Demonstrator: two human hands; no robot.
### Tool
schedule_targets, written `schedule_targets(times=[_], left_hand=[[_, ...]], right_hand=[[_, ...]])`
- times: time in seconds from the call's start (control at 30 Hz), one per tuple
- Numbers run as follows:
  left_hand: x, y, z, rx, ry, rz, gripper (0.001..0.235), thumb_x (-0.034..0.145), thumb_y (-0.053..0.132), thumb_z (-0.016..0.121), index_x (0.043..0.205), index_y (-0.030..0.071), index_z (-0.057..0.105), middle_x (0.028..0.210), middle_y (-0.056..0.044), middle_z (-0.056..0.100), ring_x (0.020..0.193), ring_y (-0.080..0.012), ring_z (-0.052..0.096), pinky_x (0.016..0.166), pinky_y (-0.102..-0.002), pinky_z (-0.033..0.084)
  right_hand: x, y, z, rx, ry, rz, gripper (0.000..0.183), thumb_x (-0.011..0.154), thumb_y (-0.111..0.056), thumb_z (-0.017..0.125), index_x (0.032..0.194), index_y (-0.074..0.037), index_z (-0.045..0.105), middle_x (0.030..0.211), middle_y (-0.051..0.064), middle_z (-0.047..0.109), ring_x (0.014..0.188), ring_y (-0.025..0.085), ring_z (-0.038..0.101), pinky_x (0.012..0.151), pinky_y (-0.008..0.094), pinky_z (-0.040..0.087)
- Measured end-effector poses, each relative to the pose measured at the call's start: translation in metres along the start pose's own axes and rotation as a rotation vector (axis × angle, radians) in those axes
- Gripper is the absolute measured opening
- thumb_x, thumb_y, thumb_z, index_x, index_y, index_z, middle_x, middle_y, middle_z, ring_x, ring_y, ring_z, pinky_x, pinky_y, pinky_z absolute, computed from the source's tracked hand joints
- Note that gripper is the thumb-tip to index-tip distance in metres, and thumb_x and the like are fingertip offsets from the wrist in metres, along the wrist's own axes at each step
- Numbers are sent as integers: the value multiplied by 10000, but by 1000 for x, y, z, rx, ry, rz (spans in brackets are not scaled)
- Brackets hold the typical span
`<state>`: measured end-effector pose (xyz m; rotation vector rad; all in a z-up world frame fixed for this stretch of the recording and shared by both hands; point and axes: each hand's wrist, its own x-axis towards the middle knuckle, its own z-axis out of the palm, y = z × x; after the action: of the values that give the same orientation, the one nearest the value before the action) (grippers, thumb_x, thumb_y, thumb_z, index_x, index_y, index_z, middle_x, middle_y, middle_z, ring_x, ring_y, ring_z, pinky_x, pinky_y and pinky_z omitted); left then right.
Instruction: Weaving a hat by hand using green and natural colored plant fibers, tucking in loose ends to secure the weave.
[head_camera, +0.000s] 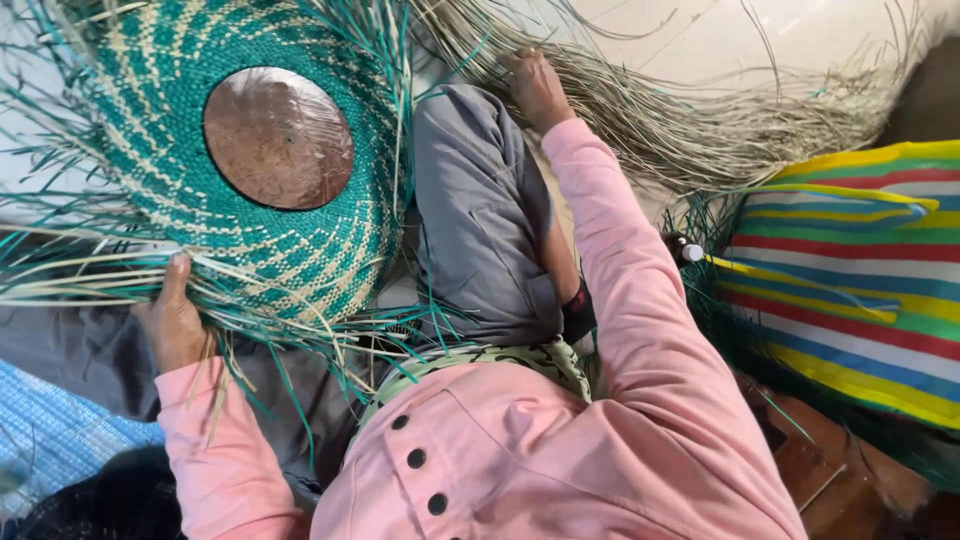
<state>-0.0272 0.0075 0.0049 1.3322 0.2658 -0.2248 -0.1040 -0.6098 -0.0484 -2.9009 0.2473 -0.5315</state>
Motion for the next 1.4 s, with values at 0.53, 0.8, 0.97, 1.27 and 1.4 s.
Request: schedule_targets(times=[0.53,0.8,0.97,1.27,1.4], left_hand=[[9,-7,-18,240,-96,14,443,1027,245,687,1428,91,577,1339,28,676,1155,-52,658,1049,-166,552],[6,-1,-12,194,-122,17,504,1043,240,664,1500,112,494,1395,28,638,1205,-58,634,1101,-184,535],[12,-8,-21,242,-108,34,492,1028,284,710,1443,94,528,1359,22,655,1177,-52,649,1055,-162,546],[14,-12,-25,214,-47,-10,467,998,316,758,1382,110,590,1264,53,702,1068,-18,689,947,-129,585],[8,-6,-19,187,-81,4,445,1012,275,725,1404,118,583,1283,57,691,1093,-22,679,983,-135,577]], right_hand=[[-45,45,-83,231,14,77,179,812,36,674,915,-20,811,792,70,738,612,176,592,567,320,505],[-100,2,-7,273,119,128,545,731,81,602,1258,-27,695,1065,187,709,852,384,664,787,414,547],[-90,5,-20,313,33,266,770,595,160,593,1324,-87,584,1250,178,640,1083,411,624,940,459,537],[-81,8,2,-267,-131,146,299,880,23,603,1178,17,633,1255,240,573,1132,393,542,999,480,451],[-78,29,-4,-317,-110,161,172,905,15,576,1068,22,519,869,166,641,800,300,612,811,453,496]])
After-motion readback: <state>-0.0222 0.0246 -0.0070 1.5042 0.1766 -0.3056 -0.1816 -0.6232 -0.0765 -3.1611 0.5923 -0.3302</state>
